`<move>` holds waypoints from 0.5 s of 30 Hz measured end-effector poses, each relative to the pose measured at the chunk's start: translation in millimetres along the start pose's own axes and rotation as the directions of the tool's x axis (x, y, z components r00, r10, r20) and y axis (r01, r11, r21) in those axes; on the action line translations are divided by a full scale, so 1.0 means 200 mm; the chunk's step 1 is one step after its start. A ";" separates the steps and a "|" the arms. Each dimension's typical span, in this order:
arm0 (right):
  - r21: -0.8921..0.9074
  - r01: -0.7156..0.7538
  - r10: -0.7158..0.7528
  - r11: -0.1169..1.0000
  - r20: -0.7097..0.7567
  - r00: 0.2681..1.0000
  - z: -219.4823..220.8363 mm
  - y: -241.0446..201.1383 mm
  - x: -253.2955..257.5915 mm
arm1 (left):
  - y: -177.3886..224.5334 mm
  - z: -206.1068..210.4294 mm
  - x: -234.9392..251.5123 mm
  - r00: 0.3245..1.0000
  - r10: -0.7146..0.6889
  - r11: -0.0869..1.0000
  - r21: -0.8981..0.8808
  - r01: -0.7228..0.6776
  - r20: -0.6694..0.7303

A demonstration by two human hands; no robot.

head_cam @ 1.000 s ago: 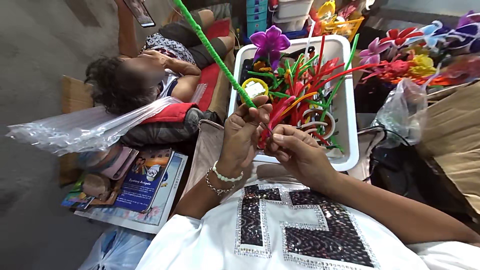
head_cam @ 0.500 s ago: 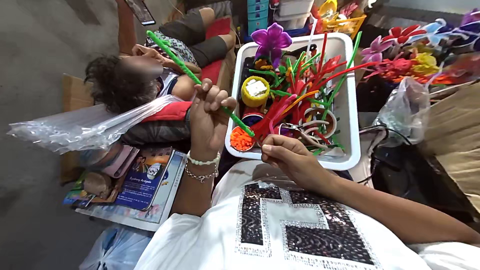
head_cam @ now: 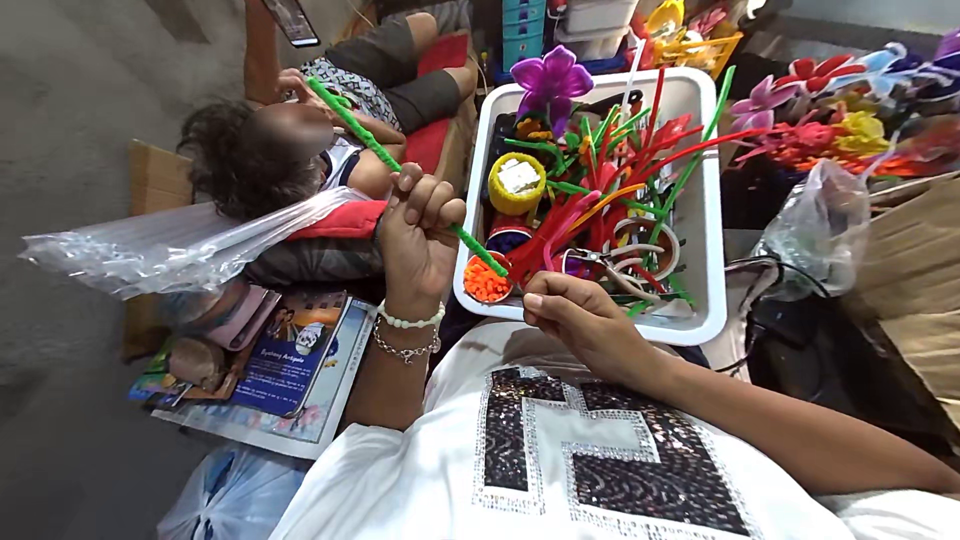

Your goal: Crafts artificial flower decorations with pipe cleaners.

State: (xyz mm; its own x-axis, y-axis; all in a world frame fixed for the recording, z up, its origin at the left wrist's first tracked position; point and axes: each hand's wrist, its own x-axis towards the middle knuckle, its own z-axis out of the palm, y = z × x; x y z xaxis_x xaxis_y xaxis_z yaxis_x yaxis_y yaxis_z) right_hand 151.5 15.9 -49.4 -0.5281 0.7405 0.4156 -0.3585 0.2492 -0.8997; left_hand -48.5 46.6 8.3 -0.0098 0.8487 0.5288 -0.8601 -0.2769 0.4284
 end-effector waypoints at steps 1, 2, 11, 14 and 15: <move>-0.002 0.003 -0.003 1.000 -0.001 1.000 0.00 0.00 0.00 | 0.00 0.00 0.00 1.000 -0.001 1.000 -0.004 0.001 0.000; -0.011 0.005 -0.005 1.000 0.000 1.000 0.00 0.00 0.00 | 0.00 0.01 0.00 1.000 -0.004 1.000 -0.007 0.004 -0.004; -0.298 0.090 -0.085 0.950 0.028 0.996 -0.02 0.01 -0.02 | 0.01 0.01 -0.02 0.996 -0.026 1.000 -0.010 0.027 0.090; -0.512 0.154 -0.109 0.845 0.116 0.987 -0.04 -0.02 -0.01 | 0.02 0.00 -0.01 0.988 -0.008 0.999 -0.050 0.016 0.157; -0.543 0.158 -0.097 0.825 0.140 0.985 -0.04 -0.03 -0.01 | 0.02 0.00 -0.01 0.986 0.000 0.998 -0.058 0.010 0.169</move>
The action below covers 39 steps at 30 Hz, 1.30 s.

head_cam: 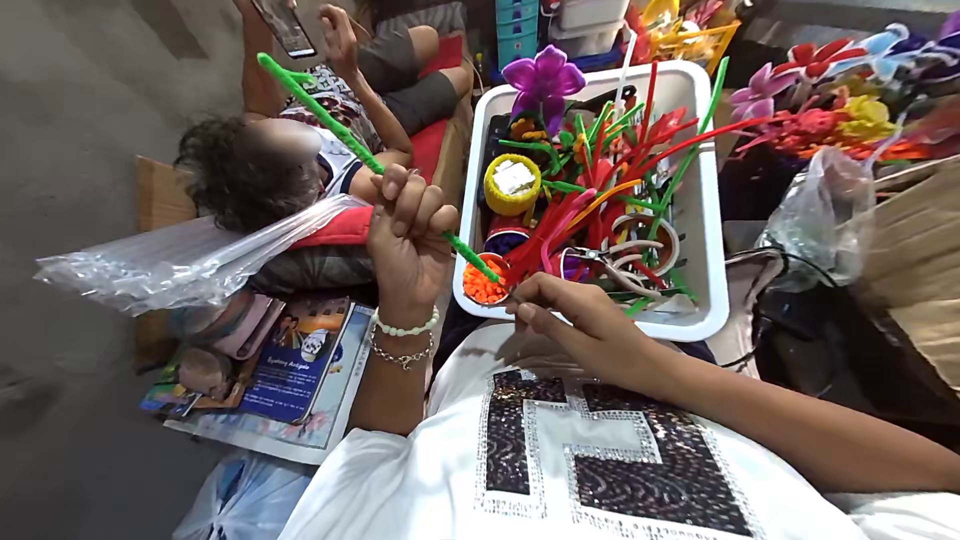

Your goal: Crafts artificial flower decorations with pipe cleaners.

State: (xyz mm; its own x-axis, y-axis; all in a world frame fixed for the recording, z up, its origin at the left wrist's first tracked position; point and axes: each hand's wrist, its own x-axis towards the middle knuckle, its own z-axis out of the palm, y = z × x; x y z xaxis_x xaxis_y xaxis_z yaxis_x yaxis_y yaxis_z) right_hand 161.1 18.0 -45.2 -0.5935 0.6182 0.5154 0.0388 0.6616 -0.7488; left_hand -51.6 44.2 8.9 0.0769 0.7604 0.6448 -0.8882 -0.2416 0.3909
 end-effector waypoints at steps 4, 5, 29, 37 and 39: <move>0.087 -0.017 0.014 0.996 0.045 0.999 -0.02 -0.03 0.01 | -0.02 0.01 0.00 1.000 0.001 1.000 0.008 -0.001 0.006; 0.112 -0.020 0.015 0.994 0.043 0.999 -0.02 -0.03 0.01 | -0.02 0.01 0.00 1.000 -0.001 1.000 0.015 0.001 0.013; 0.259 -0.117 0.100 0.959 0.078 0.992 0.02 -0.04 0.03 | 0.04 0.04 0.07 0.999 0.027 0.984 0.179 -0.019 -0.042; 0.316 -0.042 0.067 0.948 -0.067 0.996 -0.01 -0.05 0.06 | -0.11 0.10 -0.04 0.990 -0.139 0.906 0.401 0.137 -0.025; 0.337 -0.037 0.062 0.941 -0.066 0.996 -0.01 -0.05 0.06 | -0.15 0.10 -0.05 0.986 -0.165 0.915 0.376 0.148 0.014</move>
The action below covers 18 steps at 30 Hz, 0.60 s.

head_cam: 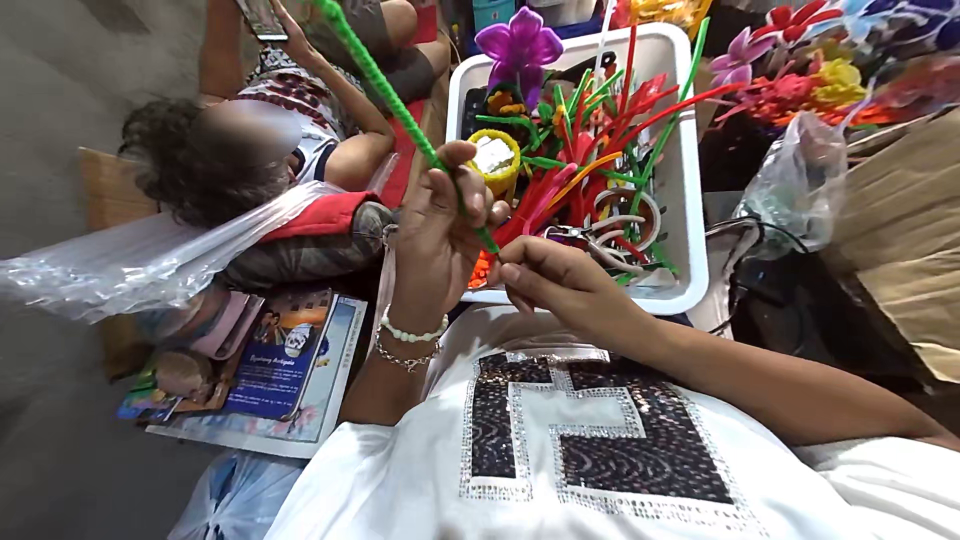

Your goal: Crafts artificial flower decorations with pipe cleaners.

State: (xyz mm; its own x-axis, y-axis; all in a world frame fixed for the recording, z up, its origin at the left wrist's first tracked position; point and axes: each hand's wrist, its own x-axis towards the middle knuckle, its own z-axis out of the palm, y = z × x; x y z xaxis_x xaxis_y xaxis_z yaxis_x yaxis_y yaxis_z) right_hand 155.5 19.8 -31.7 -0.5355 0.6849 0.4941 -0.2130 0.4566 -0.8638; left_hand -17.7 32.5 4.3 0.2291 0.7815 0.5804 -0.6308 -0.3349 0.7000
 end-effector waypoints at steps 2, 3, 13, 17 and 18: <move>0.017 0.005 -0.005 1.000 -0.001 1.000 0.00 0.00 0.00 | -0.03 0.01 0.00 1.000 0.001 1.000 -0.017 -0.001 0.012; 0.022 0.011 -0.011 1.000 -0.006 1.000 0.00 0.00 0.00 | -0.04 0.02 0.00 1.000 -0.003 1.000 -0.013 0.003 0.014; 0.008 0.030 -0.029 1.000 -0.055 0.998 -0.01 0.01 0.00 | -0.04 0.04 0.01 0.998 -0.062 0.997 0.052 0.062 0.006; -0.038 0.029 -0.032 0.999 -0.092 0.995 -0.01 0.01 -0.01 | -0.08 0.04 0.00 1.000 -0.019 0.993 0.118 0.018 0.009; -0.047 0.026 -0.031 0.999 -0.099 0.995 -0.01 0.00 -0.01 | -0.09 0.04 -0.01 1.000 -0.007 0.990 0.142 0.007 0.000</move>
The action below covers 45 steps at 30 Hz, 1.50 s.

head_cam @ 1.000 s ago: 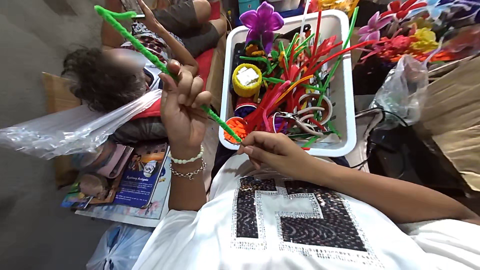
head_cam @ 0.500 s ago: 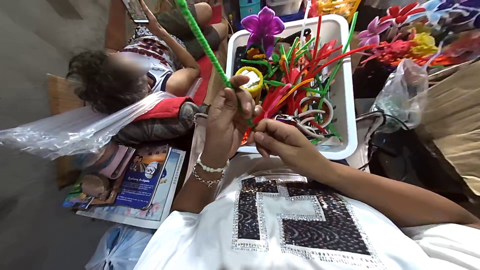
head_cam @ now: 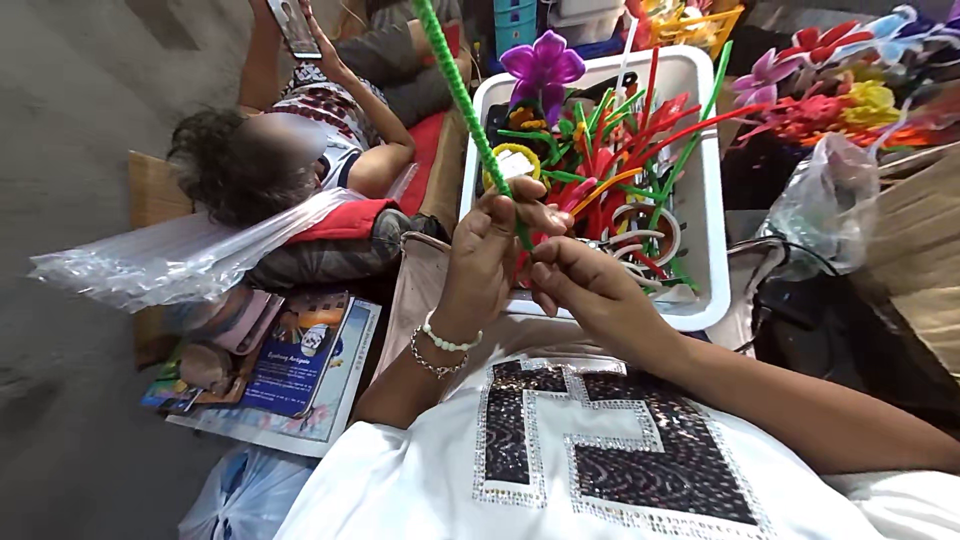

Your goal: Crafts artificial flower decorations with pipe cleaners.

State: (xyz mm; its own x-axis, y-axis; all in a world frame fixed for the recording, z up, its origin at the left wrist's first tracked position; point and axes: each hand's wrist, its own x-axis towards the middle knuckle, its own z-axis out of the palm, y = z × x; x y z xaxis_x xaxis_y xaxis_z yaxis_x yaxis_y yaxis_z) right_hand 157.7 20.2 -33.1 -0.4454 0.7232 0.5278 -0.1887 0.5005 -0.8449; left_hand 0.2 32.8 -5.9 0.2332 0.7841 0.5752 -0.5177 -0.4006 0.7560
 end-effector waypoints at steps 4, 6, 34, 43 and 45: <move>0.009 -0.004 0.004 1.000 -0.042 0.999 -0.01 -0.03 0.01 | -0.04 0.03 -0.02 0.999 -0.046 0.999 0.019 0.047 -0.005; 0.011 -0.005 0.005 1.000 -0.056 0.998 -0.02 -0.04 0.01 | -0.06 0.05 -0.03 0.998 -0.055 0.998 0.004 0.055 -0.006; 0.000 -0.093 0.092 0.996 -0.100 0.991 -0.03 0.00 0.01 | -0.13 0.04 -0.03 0.996 0.067 0.996 0.058 -0.064 -0.055; -0.120 -0.093 0.093 0.988 -0.008 0.996 -0.07 -0.01 0.02 | -0.13 0.02 -0.03 0.996 0.057 0.989 0.142 -0.047 -0.072; -0.112 -0.085 0.085 0.990 0.002 0.996 -0.07 0.00 0.01 | -0.13 0.02 -0.02 0.995 0.068 0.991 0.122 -0.059 -0.071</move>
State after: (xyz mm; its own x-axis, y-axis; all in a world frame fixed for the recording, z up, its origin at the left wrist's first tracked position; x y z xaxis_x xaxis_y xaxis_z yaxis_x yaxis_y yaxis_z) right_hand 168.8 28.4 -30.6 -0.4619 0.7622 0.4536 -0.0511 0.4877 -0.8715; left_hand 16.3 37.6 -27.3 0.1386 0.7866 0.6017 -0.4263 -0.5010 0.7532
